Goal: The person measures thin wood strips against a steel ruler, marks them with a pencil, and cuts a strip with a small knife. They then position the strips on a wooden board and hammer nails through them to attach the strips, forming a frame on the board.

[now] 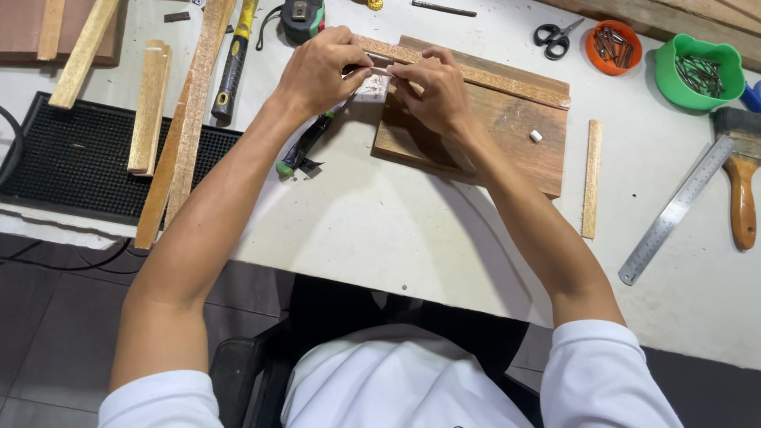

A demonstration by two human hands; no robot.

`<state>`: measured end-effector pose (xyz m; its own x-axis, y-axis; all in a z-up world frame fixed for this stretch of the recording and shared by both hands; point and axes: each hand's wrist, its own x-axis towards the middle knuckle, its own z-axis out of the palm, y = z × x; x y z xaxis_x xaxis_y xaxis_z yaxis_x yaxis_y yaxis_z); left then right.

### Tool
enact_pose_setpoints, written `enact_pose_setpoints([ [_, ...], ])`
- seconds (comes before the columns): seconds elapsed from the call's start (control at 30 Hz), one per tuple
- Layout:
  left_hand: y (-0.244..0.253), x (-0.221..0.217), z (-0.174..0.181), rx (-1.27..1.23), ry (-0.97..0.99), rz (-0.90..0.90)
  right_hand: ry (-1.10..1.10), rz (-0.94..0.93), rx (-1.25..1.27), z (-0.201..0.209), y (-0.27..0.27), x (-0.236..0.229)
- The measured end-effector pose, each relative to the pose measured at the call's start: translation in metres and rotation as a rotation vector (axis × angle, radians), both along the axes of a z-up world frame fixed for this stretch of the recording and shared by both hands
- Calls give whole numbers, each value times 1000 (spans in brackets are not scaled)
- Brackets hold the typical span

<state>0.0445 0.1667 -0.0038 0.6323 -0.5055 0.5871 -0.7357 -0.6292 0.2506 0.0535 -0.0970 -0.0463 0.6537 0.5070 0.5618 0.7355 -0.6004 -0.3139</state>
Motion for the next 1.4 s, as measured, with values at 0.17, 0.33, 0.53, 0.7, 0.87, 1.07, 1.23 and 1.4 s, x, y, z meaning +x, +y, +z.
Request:
enact_pose_setpoints([
  [0.17,32,-19,-3,18,5,107,-83,67,-132,7,29,-11],
  [0.33,70,-20,-15,69,16,221,63,93,-251,14,73,-12],
  [0.53,89,-12,-41,122,86,268,151,88,-345,11,94,-12],
  [0.7,88,-22,-38,147,78,274,133,88,-415,6,92,-12],
  [0.87,85,-39,-28,216,222,309,114,82,-401,9,92,-16],
  [1.07,94,-54,-21,197,-10,269,-31,142,-273,7,92,-18],
  [1.23,124,-83,9,206,-57,286,-154,236,-207,27,123,-16],
  [1.4,164,-111,25,248,84,402,-189,372,-174,40,178,-6],
])
